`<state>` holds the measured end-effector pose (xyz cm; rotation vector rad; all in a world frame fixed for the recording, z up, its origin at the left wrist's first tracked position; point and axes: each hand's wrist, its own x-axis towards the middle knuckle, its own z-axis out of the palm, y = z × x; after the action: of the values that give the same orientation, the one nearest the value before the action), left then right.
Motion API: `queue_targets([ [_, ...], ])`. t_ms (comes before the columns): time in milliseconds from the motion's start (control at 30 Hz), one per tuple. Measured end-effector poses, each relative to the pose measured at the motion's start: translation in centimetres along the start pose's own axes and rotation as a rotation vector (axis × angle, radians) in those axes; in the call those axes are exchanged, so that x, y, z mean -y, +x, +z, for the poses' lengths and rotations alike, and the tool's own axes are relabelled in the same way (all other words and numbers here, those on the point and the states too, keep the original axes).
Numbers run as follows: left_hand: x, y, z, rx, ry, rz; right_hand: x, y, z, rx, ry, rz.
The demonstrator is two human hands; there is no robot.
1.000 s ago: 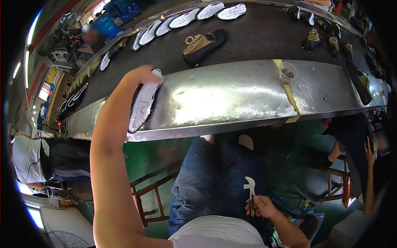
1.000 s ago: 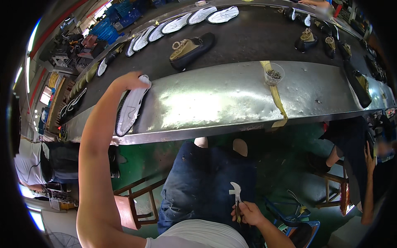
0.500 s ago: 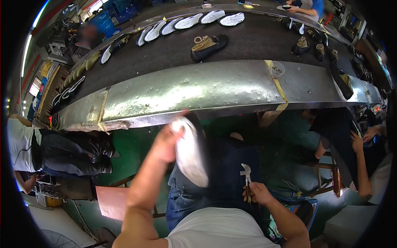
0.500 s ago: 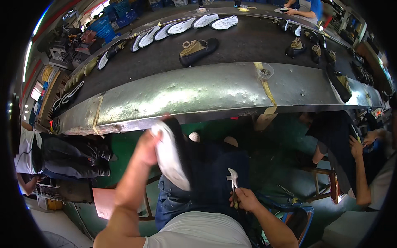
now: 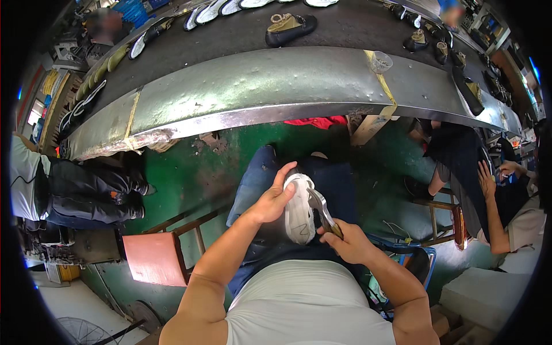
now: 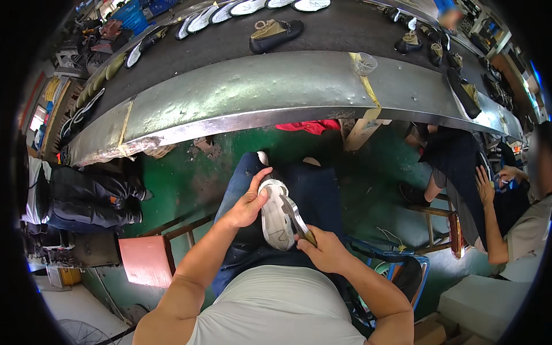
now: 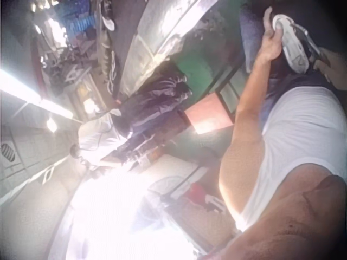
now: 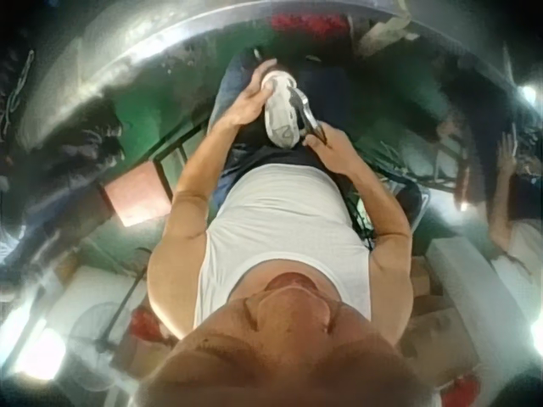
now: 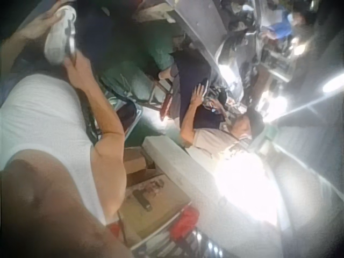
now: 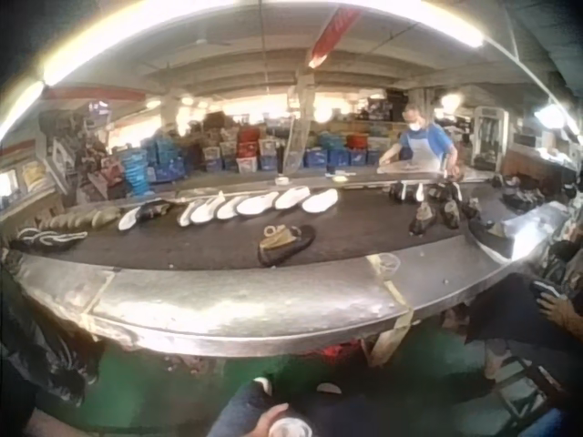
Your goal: Trimming and pulling excess material on shoe soles using lasting pincers.
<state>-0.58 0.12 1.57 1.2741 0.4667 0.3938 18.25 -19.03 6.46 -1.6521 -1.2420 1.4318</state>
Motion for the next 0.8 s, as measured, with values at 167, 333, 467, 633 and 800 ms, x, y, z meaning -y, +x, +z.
queue_targets([
  [167,1.5,0.1,0.3,-0.064,0.132,0.030,0.0,0.8,1.0,0.020,0.268,0.062],
  [333,1.0,0.6,0.8,-0.034,0.082,0.034,0.1,1.8,1.7,-0.062,0.516,-0.012],
  [467,1.8,0.8,0.3,-0.105,0.310,0.077,-0.5,1.4,0.0,0.038,0.337,0.019],
  [633,-0.6,0.7,1.5,-0.133,0.304,-0.004,1.8,2.1,-2.9,0.110,0.486,0.144],
  [800,0.4,1.6,0.8,-0.227,0.408,0.001,2.0,3.8,-3.7,0.198,0.392,0.262],
])
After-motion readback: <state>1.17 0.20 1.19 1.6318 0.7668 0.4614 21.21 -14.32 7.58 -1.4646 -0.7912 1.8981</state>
